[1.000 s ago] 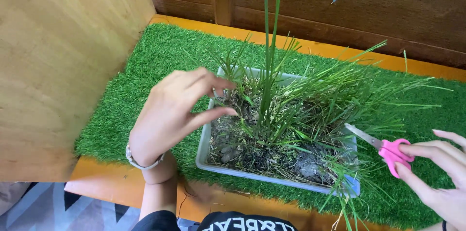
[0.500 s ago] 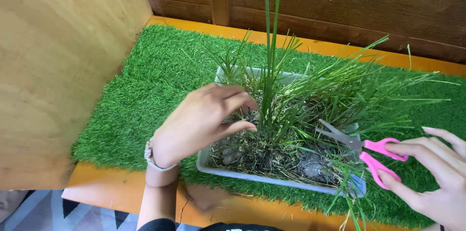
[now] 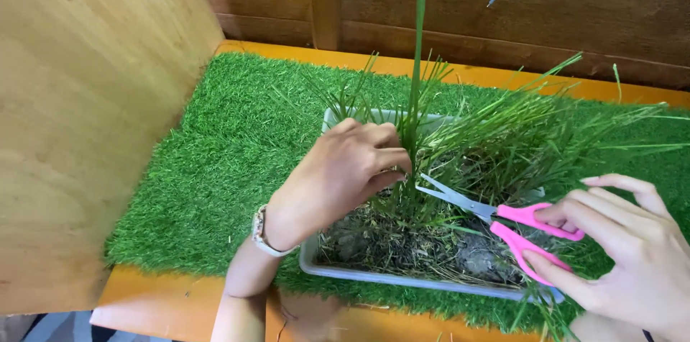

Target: The person is trimming blades of grass in a container using scissors.

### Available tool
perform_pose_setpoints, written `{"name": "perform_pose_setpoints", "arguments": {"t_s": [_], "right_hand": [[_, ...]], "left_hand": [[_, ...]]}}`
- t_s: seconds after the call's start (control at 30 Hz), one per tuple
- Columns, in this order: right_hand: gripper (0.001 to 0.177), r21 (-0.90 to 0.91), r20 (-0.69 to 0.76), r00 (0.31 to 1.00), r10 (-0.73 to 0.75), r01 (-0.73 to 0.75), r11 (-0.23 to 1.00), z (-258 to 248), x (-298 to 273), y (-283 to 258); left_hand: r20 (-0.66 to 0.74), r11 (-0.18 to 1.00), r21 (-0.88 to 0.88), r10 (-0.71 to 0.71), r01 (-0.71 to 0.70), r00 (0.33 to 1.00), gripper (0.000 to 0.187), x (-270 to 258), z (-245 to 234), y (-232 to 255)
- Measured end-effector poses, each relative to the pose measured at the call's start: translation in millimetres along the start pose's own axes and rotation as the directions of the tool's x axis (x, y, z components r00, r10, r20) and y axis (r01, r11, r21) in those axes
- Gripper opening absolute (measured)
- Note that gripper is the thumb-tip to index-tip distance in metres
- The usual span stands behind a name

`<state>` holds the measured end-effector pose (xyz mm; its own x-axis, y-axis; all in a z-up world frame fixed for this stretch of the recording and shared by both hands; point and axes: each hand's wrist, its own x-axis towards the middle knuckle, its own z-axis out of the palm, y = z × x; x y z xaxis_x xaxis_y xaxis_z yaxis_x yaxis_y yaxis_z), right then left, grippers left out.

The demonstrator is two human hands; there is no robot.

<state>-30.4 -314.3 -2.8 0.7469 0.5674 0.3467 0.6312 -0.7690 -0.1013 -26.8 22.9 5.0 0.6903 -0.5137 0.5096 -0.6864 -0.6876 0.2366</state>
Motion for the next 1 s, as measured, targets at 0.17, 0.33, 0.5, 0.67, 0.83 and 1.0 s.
{"name": "perform_pose_setpoints", "arguments": {"t_s": [0.17, 0.33, 0.5, 0.67, 0.83, 1.0], "right_hand": [[0.031, -0.047, 0.037, 0.998, 0.048, -0.046, 0.998, 7.4, 0.6, 2.6], [0.026, -0.029, 0.0, 0.999, 0.052, -0.052, 0.998, 2.9, -7.3, -7.5], [0.026, -0.068, -0.031, 1.0, 0.0, -0.002, 0.998, -2.6, -8.6, -27.7], [0.03, -0.214, -0.022, 1.0, 0.0, -0.004, 0.977, 6.3, -15.9, -38.3], [0.029, -0.224, 0.012, 1.0, 0.014, -0.011, 0.974, 5.4, -9.8, -51.0], [0.031, -0.213, -0.012, 0.999, -0.03, 0.027, 0.977, 6.7, -1.5, -52.1]], "left_hand": [[0.048, 0.999, -0.033, 0.018, -0.016, 0.999, 0.008, 3.6, 6.7, -2.6], [0.057, 0.998, 0.044, 0.046, -0.049, 0.997, 0.012, 1.6, 7.8, 0.4], [0.016, 0.999, 0.032, 0.04, -0.041, 0.999, 0.01, 0.0, 3.8, 4.2], [-0.009, 0.998, 0.037, 0.041, -0.041, 0.999, 0.006, -3.5, 5.5, 2.6], [0.033, 0.996, 0.084, 0.002, -0.005, 0.999, 0.004, -4.2, 6.7, 4.5], [-0.048, 0.99, 0.13, 0.063, -0.056, 0.997, 0.006, -4.0, 9.1, 8.2]]}}
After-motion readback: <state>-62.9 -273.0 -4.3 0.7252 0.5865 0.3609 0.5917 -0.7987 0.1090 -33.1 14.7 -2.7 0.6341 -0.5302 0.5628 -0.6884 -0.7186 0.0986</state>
